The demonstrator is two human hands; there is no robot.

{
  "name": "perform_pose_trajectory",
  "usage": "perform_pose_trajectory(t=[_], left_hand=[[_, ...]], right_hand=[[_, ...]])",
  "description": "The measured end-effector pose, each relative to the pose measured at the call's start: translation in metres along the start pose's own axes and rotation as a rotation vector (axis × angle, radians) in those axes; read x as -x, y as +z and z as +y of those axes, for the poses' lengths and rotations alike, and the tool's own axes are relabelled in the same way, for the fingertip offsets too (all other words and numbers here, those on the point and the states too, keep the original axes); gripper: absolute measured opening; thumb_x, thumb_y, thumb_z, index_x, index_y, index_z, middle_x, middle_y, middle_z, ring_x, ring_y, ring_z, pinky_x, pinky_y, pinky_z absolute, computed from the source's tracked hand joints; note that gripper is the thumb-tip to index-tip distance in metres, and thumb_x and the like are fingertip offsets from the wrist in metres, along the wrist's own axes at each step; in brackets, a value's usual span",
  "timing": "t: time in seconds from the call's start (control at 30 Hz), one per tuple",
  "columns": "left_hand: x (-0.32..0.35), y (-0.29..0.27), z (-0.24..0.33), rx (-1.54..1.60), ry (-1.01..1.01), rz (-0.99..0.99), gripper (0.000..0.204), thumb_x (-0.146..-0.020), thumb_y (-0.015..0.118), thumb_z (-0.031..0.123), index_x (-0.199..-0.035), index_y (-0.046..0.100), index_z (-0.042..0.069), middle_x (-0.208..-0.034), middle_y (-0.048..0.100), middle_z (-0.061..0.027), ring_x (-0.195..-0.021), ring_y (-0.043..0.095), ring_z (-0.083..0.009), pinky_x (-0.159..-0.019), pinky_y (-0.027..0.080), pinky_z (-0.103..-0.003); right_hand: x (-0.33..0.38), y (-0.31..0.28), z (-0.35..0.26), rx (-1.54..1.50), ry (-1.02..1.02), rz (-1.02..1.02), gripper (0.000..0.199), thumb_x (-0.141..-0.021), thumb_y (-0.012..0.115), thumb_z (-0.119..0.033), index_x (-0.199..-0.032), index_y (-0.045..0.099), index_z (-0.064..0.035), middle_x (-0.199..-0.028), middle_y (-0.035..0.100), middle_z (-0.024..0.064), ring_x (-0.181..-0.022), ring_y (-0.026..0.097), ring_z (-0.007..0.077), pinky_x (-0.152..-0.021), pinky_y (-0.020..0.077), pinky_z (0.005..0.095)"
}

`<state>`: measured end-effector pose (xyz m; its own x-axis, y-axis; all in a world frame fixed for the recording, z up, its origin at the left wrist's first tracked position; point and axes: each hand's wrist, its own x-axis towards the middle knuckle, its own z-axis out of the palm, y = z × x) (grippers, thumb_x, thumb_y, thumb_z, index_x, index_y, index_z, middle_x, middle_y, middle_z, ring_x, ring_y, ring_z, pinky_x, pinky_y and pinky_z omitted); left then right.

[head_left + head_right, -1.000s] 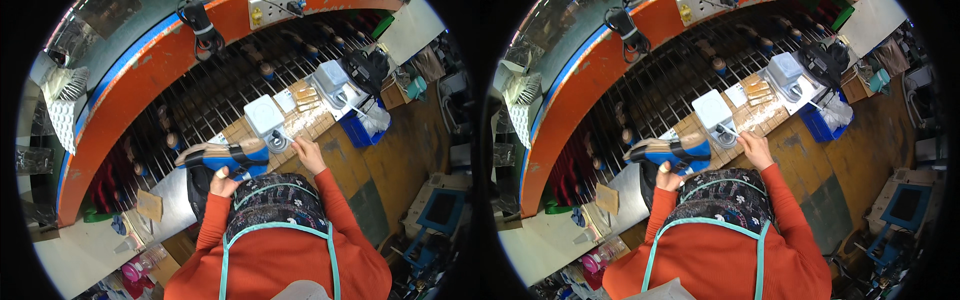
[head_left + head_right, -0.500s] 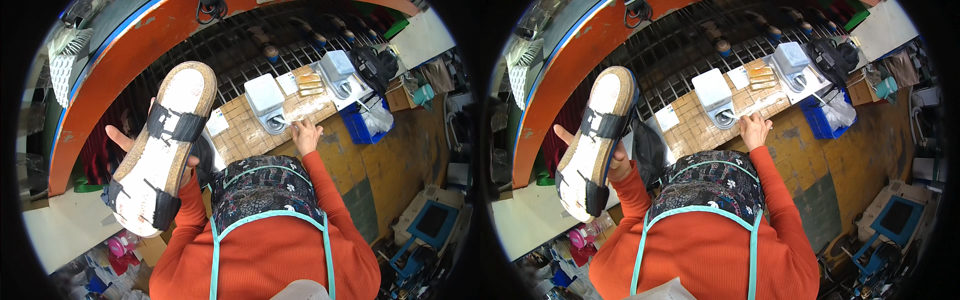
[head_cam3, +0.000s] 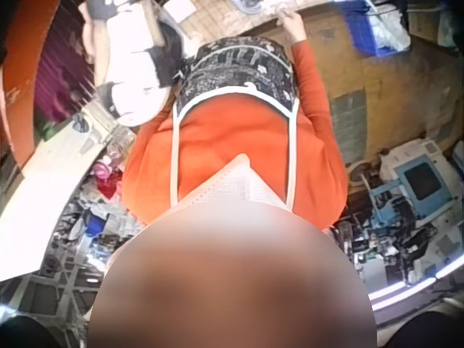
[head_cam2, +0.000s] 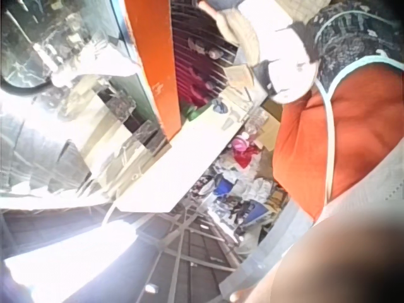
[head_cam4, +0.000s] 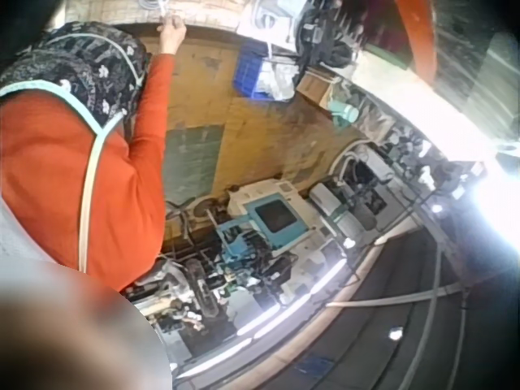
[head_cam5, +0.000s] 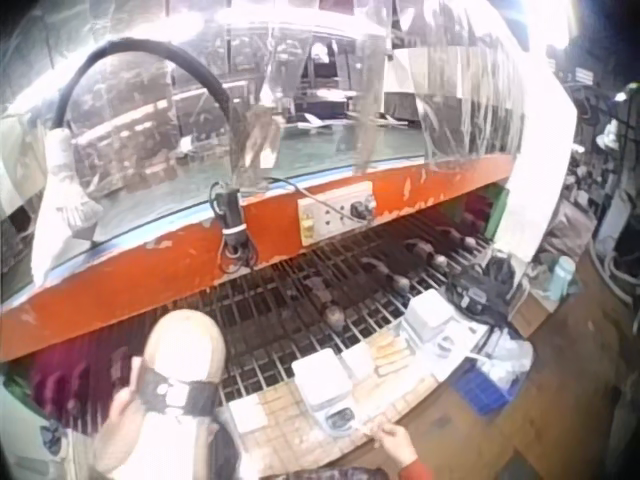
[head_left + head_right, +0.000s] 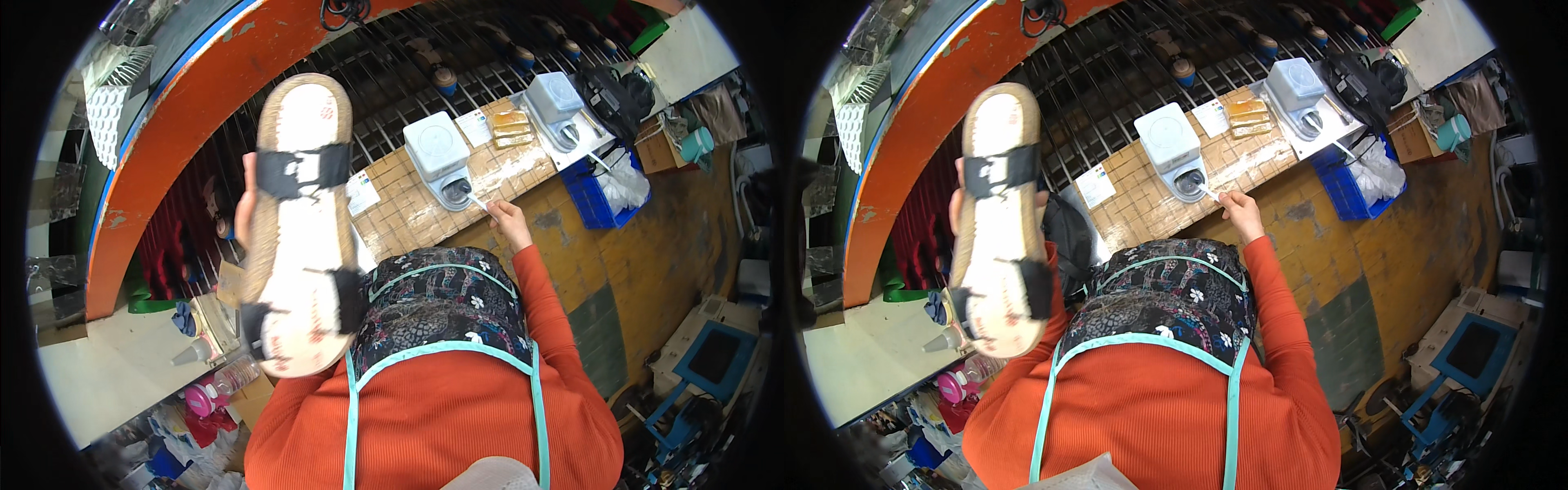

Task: The person holds a blue and black sandal and repeatedly applies a white substance from a small tube to the sole and strap areas. The person rotates the sandal to access different sections while continuing to apply the substance.

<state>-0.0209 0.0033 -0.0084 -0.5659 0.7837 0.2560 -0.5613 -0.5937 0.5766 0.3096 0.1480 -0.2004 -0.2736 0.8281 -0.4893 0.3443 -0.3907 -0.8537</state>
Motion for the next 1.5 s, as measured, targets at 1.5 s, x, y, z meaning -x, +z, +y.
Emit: perform_pose_trajectory(t=[1.5], left_hand=[[-0.003,0.032,-0.051,-1.368,1.026,-0.296,0.038,-0.075,0.073,0.009,-0.112,0.067,0.01,-0.123,0.063,-0.0157,-0.119,0.057,-0.039,-0.104,0.038,-0.057]], right_hand=[[0.103,0.048,-0.252,0.426,-1.278,0.47,0.024,-0.074,0.079,-0.012,-0.097,0.076,-0.0152,-0.095,0.059,0.001,-0.08,0.053,0.0133,-0.082,0.0332,0.0302]])
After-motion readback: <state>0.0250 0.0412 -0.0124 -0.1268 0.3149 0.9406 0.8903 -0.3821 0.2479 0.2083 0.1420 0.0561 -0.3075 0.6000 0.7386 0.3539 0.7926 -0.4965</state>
